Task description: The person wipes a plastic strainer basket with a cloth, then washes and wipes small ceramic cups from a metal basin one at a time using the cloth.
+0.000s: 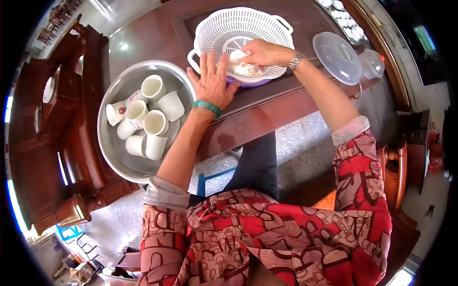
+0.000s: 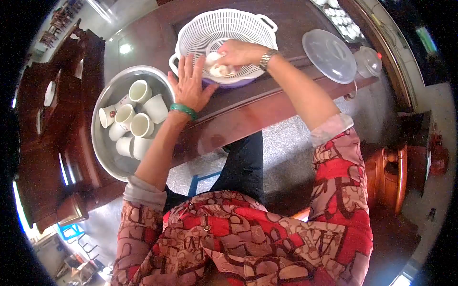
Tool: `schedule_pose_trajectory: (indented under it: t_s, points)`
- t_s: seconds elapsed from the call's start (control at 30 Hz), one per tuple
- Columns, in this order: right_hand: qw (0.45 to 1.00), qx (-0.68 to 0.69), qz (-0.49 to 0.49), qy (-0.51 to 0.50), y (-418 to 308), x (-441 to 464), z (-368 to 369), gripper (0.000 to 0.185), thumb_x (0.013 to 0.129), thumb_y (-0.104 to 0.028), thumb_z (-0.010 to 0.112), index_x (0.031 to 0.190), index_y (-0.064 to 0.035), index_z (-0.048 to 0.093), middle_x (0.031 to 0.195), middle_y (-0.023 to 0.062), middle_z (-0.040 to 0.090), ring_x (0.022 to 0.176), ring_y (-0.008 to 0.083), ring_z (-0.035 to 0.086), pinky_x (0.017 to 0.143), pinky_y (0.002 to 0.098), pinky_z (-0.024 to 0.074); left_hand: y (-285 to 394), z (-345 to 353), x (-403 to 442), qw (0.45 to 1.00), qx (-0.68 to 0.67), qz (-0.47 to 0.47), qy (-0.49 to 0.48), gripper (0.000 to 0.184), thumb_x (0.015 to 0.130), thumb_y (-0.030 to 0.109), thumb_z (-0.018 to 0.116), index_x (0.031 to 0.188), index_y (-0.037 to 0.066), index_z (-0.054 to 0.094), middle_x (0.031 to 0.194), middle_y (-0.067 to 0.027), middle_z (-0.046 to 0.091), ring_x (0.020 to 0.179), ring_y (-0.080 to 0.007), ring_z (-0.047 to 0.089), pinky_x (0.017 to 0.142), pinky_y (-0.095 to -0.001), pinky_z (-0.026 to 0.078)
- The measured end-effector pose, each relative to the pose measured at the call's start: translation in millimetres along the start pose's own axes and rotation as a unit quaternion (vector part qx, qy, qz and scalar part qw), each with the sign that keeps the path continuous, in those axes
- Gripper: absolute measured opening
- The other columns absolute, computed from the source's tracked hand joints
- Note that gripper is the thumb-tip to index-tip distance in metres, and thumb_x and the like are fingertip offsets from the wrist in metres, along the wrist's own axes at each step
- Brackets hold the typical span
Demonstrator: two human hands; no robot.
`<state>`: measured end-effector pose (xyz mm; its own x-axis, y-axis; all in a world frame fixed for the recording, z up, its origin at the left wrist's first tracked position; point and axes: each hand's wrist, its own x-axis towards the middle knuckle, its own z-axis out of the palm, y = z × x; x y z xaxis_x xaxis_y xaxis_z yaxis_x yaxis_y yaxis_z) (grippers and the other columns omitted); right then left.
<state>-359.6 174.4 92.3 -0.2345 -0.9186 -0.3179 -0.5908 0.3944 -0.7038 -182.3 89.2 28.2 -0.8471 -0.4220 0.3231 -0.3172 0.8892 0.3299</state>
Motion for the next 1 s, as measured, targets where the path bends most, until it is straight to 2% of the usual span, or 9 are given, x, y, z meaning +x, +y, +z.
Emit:
schedule_pose_trajectory:
  t_s: [0.13, 0.2, 0.23, 0.4, 0.43, 0.6, 0.83, 0.93, 1.0]
  points:
    - [0.979, -0.19, -0.054, -0.049, 8, -7, 6, 0.027, 0.073, -0.026, 0.063, 0.074, 0.0007, 0.059, 0.06, 0.0106, 0.056, 0.055, 0.0189, 0.054, 0.055, 0.0355, 0.0437, -7, -4, 4, 0.998, 0.023, 0.004, -0.061, 0.053, 0.078, 0.025, 0.064, 0.124, 0.003, 0.047, 0.142, -0.0145, 0.03, 0.137, -0.0303, 0.017, 0.098, -0.0622, 0.027]
    - [0.957, -0.282, 0.004, -0.066, 22, -19, -7, 0.029, 0.069, -0.029, 0.064, 0.071, -0.0002, 0.06, 0.061, 0.0131, 0.058, 0.058, 0.0229, 0.056, 0.055, 0.0382, 0.043, -8, -5, 4, 0.998, -0.025, 0.01, -0.059, 0.053, 0.079, 0.024, 0.063, 0.124, 0.003, 0.046, 0.142, -0.0148, 0.03, 0.137, -0.0314, 0.017, 0.099, -0.0583, 0.03]
    - [0.958, -0.284, -0.031, -0.028, 31, -31, -17, 0.035, 0.072, -0.034, 0.063, 0.056, -0.0029, 0.054, 0.052, 0.0077, 0.053, 0.045, 0.0189, 0.048, 0.044, 0.0376, 0.0355, -9, -9, 4, 0.997, -0.008, 0.017, -0.073, 0.054, 0.079, 0.023, 0.063, 0.126, 0.003, 0.044, 0.142, -0.0148, 0.028, 0.137, -0.0323, 0.017, 0.1, -0.0545, 0.032]
    - [0.93, -0.344, 0.103, 0.083, 26, -49, -27, 0.031, 0.07, -0.026, 0.066, 0.092, -0.0037, 0.065, 0.09, 0.0161, 0.065, 0.089, 0.0288, 0.062, 0.075, 0.0378, 0.0485, -20, -9, -2, 0.998, -0.04, 0.053, -0.023, 0.063, 0.075, 0.018, 0.067, 0.129, 0.003, 0.04, 0.144, -0.0165, 0.025, 0.135, -0.0346, 0.019, 0.104, -0.0492, 0.028]
    - [0.926, -0.368, 0.024, 0.083, 26, -43, -20, 0.027, 0.069, -0.026, 0.066, 0.087, -0.0052, 0.067, 0.077, 0.0138, 0.066, 0.074, 0.0267, 0.065, 0.062, 0.04, 0.0477, -21, -7, -2, 0.998, -0.058, 0.004, 0.007, 0.066, 0.074, 0.016, 0.068, 0.131, 0.002, 0.037, 0.143, -0.0195, 0.025, 0.134, -0.0374, 0.02, 0.105, -0.0475, 0.026]
    - [0.967, -0.222, -0.075, -0.1, 6, 25, 9, 0.018, 0.073, -0.015, 0.06, 0.08, 0.0006, 0.064, 0.064, 0.0143, 0.062, 0.061, 0.0232, 0.06, 0.055, 0.0364, 0.0448, -32, -8, -4, 0.999, -0.051, 0.005, -0.018, 0.077, 0.071, 0.012, 0.068, 0.135, -0.003, 0.028, 0.141, -0.0251, 0.027, 0.134, -0.0405, 0.02, 0.109, -0.0442, 0.022]
    - [0.953, -0.295, 0.023, -0.062, -12, 103, 40, 0.024, 0.069, -0.017, 0.063, 0.085, 0.0005, 0.067, 0.085, 0.0185, 0.066, 0.077, 0.0284, 0.065, 0.068, 0.037, 0.0506, -33, -13, -6, 0.997, -0.044, 0.001, -0.067, 0.088, 0.069, 0.011, 0.07, 0.139, -0.005, 0.02, 0.143, -0.0251, 0.022, 0.136, -0.0402, 0.014, 0.11, -0.0448, 0.02]
    - [0.953, -0.302, -0.009, 0.03, -8, 117, 25, 0.026, 0.069, -0.021, 0.065, 0.084, 0.0003, 0.068, 0.085, 0.0177, 0.067, 0.079, 0.0282, 0.066, 0.069, 0.0369, 0.0517, -30, -13, -6, 0.997, -0.029, 0.005, -0.071, 0.09, 0.069, 0.014, 0.071, 0.139, -0.006, 0.018, 0.144, -0.0253, 0.02, 0.136, -0.0403, 0.013, 0.109, -0.0447, 0.02]
    - [0.954, -0.263, 0.068, 0.129, 5, 132, 23, 0.026, 0.068, -0.022, 0.067, 0.084, -0.0013, 0.067, 0.085, 0.0167, 0.067, 0.082, 0.0275, 0.066, 0.071, 0.0365, 0.0524, -29, -16, -6, 0.996, -0.024, 0.0, -0.082, 0.092, 0.068, 0.015, 0.071, 0.139, -0.006, 0.017, 0.144, -0.0255, 0.019, 0.136, -0.0403, 0.013, 0.109, -0.0446, 0.02]
